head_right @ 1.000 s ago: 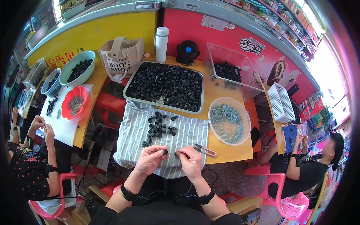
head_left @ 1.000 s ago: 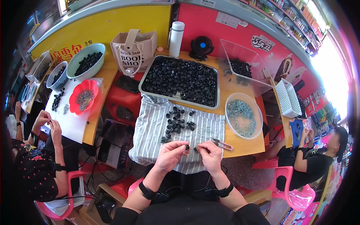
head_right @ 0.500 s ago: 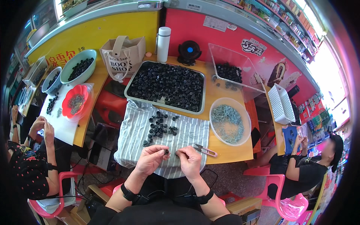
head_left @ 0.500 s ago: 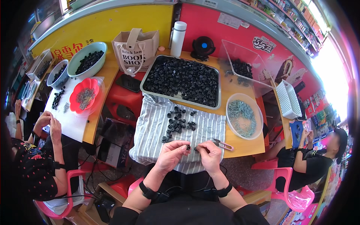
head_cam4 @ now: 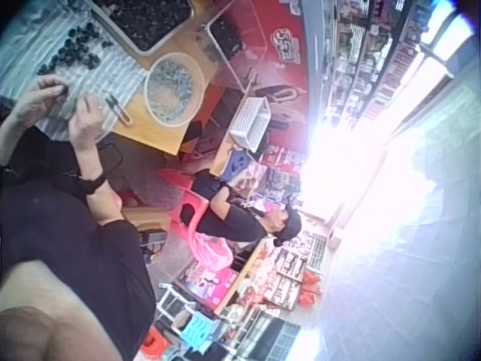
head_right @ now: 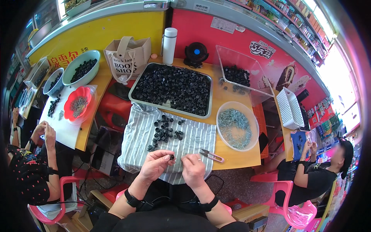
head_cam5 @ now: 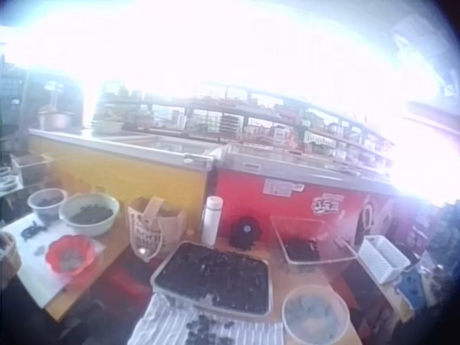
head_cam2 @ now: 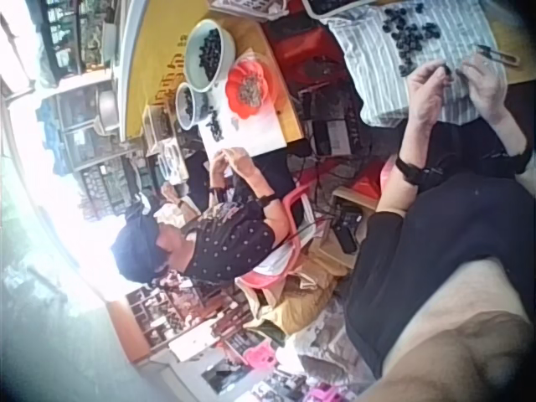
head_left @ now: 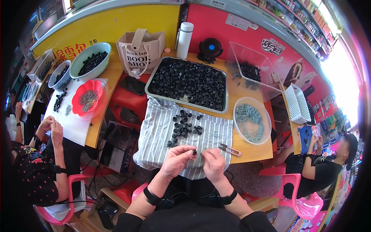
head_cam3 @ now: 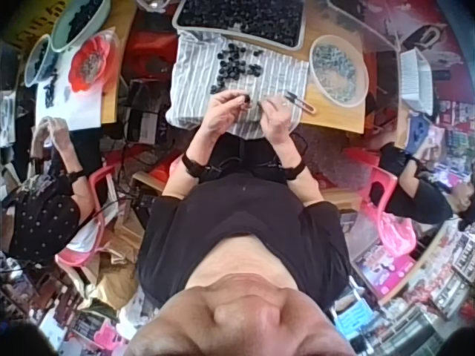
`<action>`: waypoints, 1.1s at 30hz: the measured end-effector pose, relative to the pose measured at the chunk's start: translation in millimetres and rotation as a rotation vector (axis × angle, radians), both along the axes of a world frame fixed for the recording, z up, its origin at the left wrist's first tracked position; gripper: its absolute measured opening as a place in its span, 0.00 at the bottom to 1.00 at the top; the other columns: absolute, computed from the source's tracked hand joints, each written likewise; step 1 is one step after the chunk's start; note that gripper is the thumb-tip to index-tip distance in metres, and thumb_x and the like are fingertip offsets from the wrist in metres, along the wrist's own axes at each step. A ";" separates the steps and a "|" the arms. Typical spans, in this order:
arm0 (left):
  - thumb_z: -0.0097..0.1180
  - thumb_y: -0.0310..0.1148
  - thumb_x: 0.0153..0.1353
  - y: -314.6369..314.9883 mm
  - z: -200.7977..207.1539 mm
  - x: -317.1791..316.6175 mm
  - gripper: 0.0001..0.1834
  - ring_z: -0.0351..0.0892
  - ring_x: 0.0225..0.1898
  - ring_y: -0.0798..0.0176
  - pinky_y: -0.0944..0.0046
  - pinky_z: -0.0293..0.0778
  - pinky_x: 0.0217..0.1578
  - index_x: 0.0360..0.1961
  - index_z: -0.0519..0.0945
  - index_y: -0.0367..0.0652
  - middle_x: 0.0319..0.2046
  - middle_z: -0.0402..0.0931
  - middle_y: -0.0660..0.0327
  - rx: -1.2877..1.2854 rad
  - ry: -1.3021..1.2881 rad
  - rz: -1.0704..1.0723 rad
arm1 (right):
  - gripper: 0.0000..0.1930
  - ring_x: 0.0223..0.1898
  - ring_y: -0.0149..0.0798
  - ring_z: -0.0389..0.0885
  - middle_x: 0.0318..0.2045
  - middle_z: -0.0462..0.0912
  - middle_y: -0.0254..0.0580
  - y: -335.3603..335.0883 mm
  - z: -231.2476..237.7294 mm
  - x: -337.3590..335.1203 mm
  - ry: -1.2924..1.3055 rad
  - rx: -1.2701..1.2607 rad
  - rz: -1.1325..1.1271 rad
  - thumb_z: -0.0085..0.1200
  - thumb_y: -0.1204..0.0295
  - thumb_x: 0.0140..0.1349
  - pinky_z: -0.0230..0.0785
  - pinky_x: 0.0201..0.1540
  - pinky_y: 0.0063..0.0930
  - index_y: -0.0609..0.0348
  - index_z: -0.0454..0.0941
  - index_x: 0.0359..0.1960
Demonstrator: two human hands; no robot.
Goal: Sorting small black plastic components on a table in a convenience store.
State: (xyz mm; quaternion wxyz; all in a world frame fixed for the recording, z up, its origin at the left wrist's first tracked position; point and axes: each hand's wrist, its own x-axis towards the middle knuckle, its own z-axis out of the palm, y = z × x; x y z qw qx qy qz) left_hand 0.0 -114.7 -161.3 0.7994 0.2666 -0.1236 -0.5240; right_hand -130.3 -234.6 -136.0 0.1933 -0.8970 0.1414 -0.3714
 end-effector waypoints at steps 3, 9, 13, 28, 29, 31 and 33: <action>0.57 0.23 0.66 -0.5 2.6 -0.3 0.12 0.82 0.39 0.65 0.67 0.76 0.44 0.49 0.81 0.32 0.39 0.83 0.57 0.006 0.000 0.002 | 0.12 0.34 0.44 0.79 0.32 0.79 0.41 1.0 -2.5 -3.4 0.020 -0.092 0.023 0.59 0.85 0.42 0.72 0.35 0.35 0.62 0.81 0.31; 0.58 0.24 0.65 0.3 -1.8 0.2 0.12 0.83 0.41 0.60 0.62 0.77 0.45 0.49 0.81 0.33 0.41 0.83 0.56 0.006 -0.023 0.004 | 0.14 0.34 0.45 0.78 0.33 0.79 0.41 0.0 4.4 0.9 0.044 -0.075 0.097 0.59 0.84 0.42 0.71 0.37 0.35 0.61 0.82 0.34; 0.58 0.24 0.65 0.8 -2.3 0.4 0.12 0.83 0.40 0.60 0.61 0.77 0.46 0.49 0.81 0.33 0.41 0.83 0.56 0.023 -0.037 0.014 | 0.16 0.36 0.46 0.78 0.34 0.79 0.42 -6.0 2.4 -5.0 0.065 0.069 0.067 0.59 0.83 0.42 0.71 0.39 0.35 0.61 0.82 0.36; 0.59 0.23 0.64 0.5 -2.6 1.5 0.12 0.84 0.41 0.61 0.63 0.78 0.45 0.49 0.81 0.33 0.41 0.83 0.54 0.018 -0.046 0.001 | 0.16 0.40 0.50 0.78 0.37 0.79 0.45 -18.4 4.0 -12.9 0.042 0.208 -0.022 0.64 0.84 0.46 0.71 0.43 0.37 0.63 0.80 0.39; 0.59 0.22 0.63 0.9 -2.4 1.2 0.12 0.84 0.41 0.61 0.63 0.78 0.46 0.48 0.81 0.33 0.41 0.83 0.54 0.016 -0.048 0.000 | 0.15 0.40 0.50 0.78 0.36 0.79 0.45 -18.0 3.6 -12.1 0.081 0.170 -0.032 0.64 0.84 0.46 0.71 0.43 0.38 0.63 0.80 0.39; 0.59 0.21 0.63 1.5 -1.5 1.1 0.12 0.84 0.42 0.61 0.64 0.79 0.46 0.48 0.81 0.33 0.41 0.83 0.54 0.014 -0.053 0.002 | 0.15 0.41 0.49 0.78 0.36 0.79 0.45 -17.4 4.7 -9.8 0.118 0.133 -0.040 0.64 0.84 0.45 0.71 0.43 0.38 0.63 0.81 0.38; 0.59 0.19 0.62 0.4 -2.0 0.5 0.12 0.84 0.42 0.61 0.64 0.79 0.47 0.48 0.81 0.33 0.41 0.83 0.54 0.001 -0.046 0.000 | 0.14 0.37 0.46 0.79 0.34 0.79 0.44 -17.5 6.9 -7.7 0.106 0.101 -0.052 0.63 0.85 0.47 0.71 0.40 0.34 0.62 0.81 0.37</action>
